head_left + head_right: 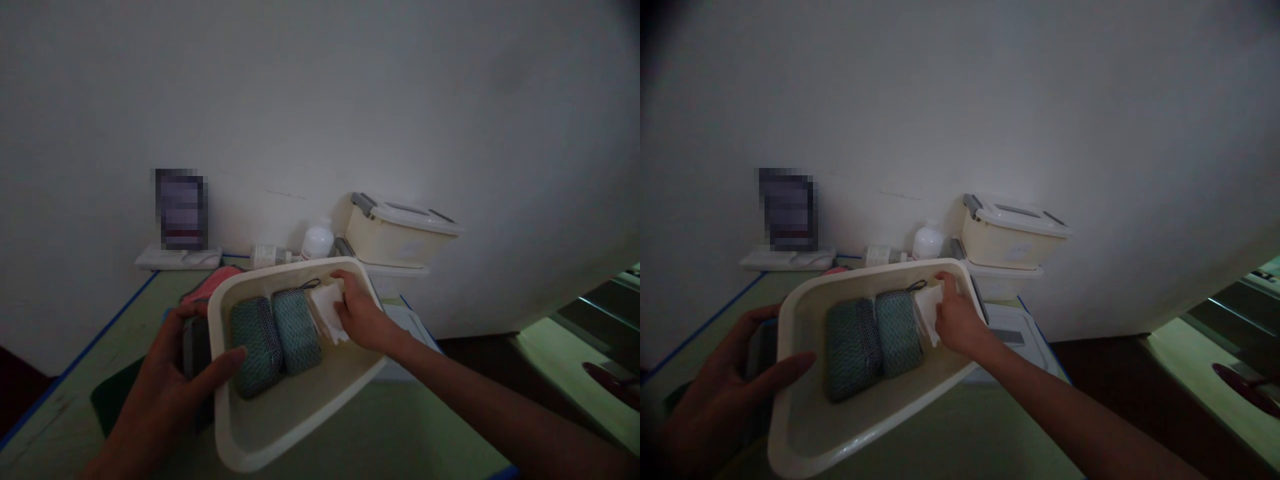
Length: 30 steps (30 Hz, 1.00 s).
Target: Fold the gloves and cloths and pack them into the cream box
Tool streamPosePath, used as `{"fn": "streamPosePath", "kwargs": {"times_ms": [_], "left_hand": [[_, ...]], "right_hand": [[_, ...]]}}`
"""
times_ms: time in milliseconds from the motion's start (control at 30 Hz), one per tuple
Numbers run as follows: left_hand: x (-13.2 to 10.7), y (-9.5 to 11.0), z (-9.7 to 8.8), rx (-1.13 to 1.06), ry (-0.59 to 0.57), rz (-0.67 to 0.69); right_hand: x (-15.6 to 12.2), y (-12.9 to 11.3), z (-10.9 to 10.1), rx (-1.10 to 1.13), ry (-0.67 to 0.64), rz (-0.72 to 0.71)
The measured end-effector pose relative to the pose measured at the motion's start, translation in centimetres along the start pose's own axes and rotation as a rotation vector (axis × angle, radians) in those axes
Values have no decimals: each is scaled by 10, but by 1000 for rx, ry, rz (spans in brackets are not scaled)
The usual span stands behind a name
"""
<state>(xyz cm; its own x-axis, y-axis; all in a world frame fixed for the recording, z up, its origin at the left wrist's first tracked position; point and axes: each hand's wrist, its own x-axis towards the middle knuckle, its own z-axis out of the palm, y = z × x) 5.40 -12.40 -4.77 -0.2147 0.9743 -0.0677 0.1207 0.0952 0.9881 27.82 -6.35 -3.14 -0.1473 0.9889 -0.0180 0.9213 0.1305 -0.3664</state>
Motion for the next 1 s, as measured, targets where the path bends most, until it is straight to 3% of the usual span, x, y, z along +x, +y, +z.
{"fn": "streamPosePath", "kwargs": {"times_ms": [300, 600, 767, 1000], "left_hand": [[3, -5, -2, -29, 10, -1], [8, -15, -5, -74, -26, 20], [11, -19, -7, -104, -31, 15], [4, -6, -2, -88, -30, -29]], "right_hand": [[-3, -3, 17, -192, -53, -16], [-18, -10, -5, -245, 8, -79], [-15, -3, 5, -312, -123, -43], [-12, -5, 8, -289, -98, -25]]}}
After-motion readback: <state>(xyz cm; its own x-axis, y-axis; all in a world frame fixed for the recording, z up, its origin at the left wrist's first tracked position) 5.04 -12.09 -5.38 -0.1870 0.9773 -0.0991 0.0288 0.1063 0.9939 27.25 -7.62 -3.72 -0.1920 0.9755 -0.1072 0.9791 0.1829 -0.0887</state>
